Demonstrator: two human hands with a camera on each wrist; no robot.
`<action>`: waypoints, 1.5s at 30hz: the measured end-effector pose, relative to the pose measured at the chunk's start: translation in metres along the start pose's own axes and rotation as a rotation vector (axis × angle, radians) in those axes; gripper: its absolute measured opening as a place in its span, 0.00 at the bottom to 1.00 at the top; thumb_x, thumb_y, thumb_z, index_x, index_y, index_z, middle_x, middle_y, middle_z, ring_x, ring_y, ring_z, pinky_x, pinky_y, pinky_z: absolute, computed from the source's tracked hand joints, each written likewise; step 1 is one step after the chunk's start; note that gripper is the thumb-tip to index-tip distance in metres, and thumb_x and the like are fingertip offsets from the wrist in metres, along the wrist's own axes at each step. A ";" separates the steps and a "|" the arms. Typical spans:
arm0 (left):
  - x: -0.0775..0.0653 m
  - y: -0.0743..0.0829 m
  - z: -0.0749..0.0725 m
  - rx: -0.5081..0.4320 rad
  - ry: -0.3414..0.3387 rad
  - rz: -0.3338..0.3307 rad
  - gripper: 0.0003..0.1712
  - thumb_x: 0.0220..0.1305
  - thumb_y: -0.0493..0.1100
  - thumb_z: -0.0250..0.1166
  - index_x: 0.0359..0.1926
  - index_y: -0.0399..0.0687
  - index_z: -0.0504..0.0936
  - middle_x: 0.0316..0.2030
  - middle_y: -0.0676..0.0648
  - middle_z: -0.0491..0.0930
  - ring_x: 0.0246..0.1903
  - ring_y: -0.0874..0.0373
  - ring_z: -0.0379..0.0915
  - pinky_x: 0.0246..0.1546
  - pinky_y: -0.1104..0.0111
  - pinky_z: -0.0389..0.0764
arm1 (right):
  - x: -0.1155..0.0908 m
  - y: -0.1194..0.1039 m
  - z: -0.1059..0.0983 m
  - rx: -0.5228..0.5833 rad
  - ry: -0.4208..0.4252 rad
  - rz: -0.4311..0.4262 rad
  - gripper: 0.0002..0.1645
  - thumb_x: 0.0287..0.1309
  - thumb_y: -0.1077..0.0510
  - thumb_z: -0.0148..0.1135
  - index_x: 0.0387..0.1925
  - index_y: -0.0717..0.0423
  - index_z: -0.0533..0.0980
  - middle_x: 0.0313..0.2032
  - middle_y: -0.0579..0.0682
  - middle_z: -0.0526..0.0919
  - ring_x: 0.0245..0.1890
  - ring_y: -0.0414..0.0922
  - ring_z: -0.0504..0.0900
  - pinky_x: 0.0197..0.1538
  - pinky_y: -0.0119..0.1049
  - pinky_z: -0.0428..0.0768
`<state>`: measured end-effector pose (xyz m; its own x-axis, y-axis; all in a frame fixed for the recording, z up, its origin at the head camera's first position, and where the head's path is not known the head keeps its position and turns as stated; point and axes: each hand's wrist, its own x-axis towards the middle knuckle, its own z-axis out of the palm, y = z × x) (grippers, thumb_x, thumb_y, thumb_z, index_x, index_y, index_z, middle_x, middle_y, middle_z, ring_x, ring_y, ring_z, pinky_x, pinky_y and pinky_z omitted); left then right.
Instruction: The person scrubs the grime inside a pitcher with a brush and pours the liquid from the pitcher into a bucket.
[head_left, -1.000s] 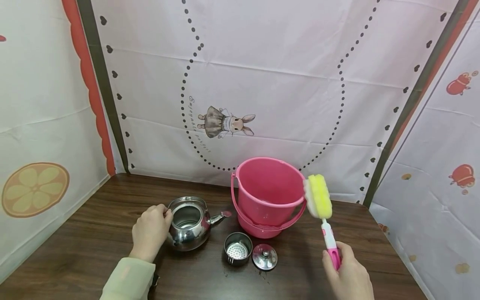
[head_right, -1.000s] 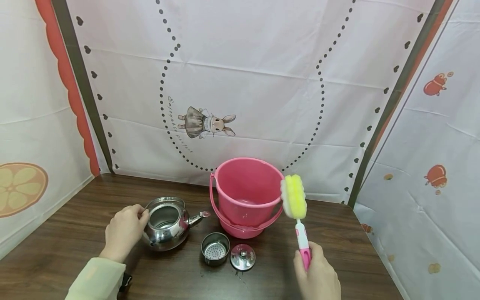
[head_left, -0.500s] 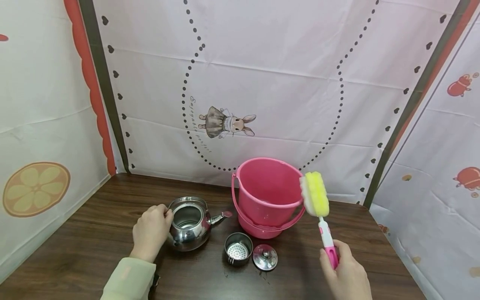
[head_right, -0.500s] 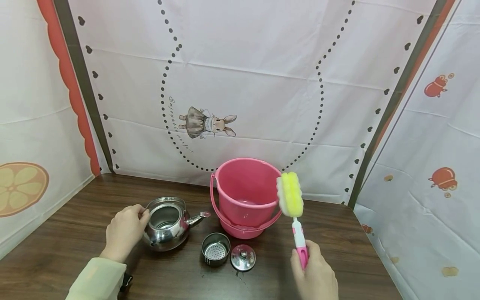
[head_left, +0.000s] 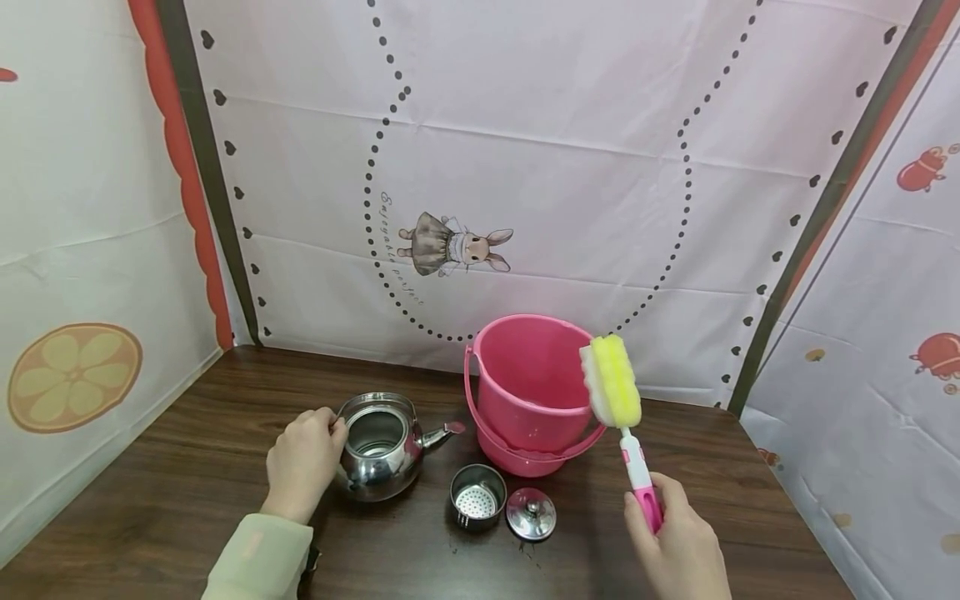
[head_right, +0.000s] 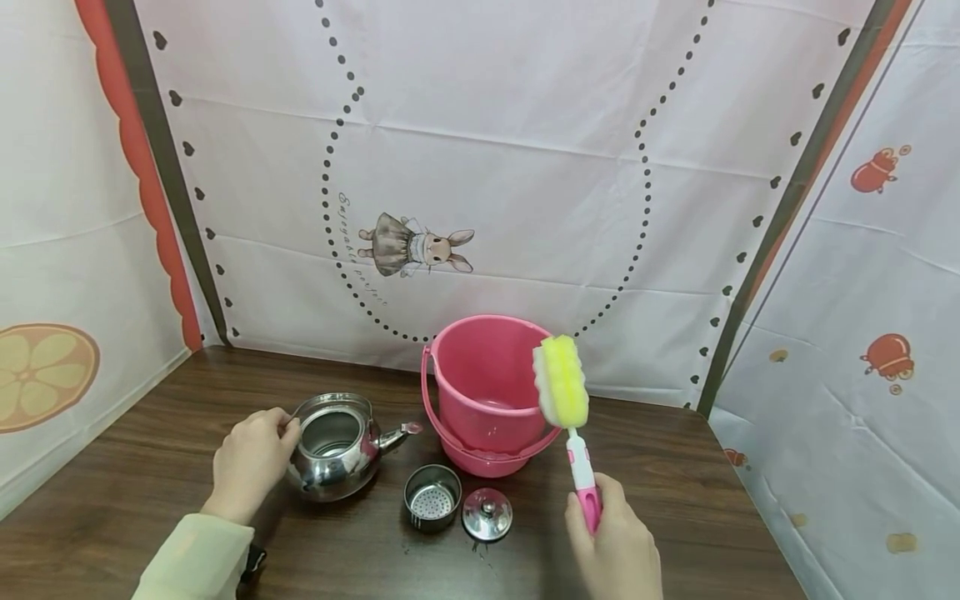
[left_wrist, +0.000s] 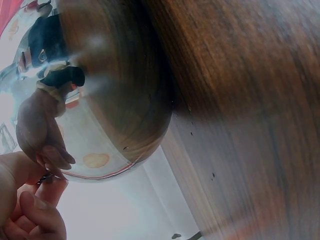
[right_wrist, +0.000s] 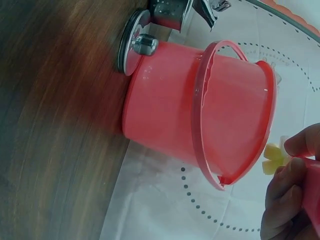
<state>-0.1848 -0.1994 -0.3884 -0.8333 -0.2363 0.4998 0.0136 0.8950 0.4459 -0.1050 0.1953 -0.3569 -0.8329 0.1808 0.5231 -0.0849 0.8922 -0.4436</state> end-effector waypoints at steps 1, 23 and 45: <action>0.000 0.000 0.000 0.000 0.001 0.002 0.10 0.61 0.39 0.58 0.26 0.37 0.79 0.21 0.43 0.74 0.15 0.50 0.66 0.13 0.58 0.67 | 0.000 -0.001 0.000 0.005 0.003 -0.012 0.21 0.50 0.55 0.68 0.45 0.59 0.74 0.15 0.42 0.61 0.14 0.34 0.56 0.19 0.30 0.57; 0.001 0.000 0.001 0.004 -0.008 -0.003 0.10 0.61 0.40 0.58 0.27 0.37 0.79 0.22 0.43 0.75 0.15 0.50 0.68 0.13 0.58 0.67 | 0.003 -0.019 0.011 0.073 0.016 -0.170 0.19 0.48 0.56 0.70 0.42 0.54 0.75 0.16 0.37 0.60 0.15 0.30 0.55 0.18 0.28 0.56; 0.000 -0.002 0.002 0.010 0.015 0.002 0.10 0.60 0.40 0.59 0.27 0.37 0.80 0.22 0.41 0.76 0.17 0.44 0.73 0.14 0.54 0.69 | 0.001 -0.036 0.020 0.121 -0.013 -0.273 0.19 0.48 0.56 0.70 0.42 0.53 0.75 0.17 0.36 0.61 0.16 0.28 0.56 0.19 0.25 0.58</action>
<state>-0.1859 -0.1997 -0.3911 -0.8251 -0.2399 0.5115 0.0097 0.8993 0.4373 -0.1132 0.1548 -0.3546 -0.7772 -0.0649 0.6259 -0.3706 0.8511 -0.3719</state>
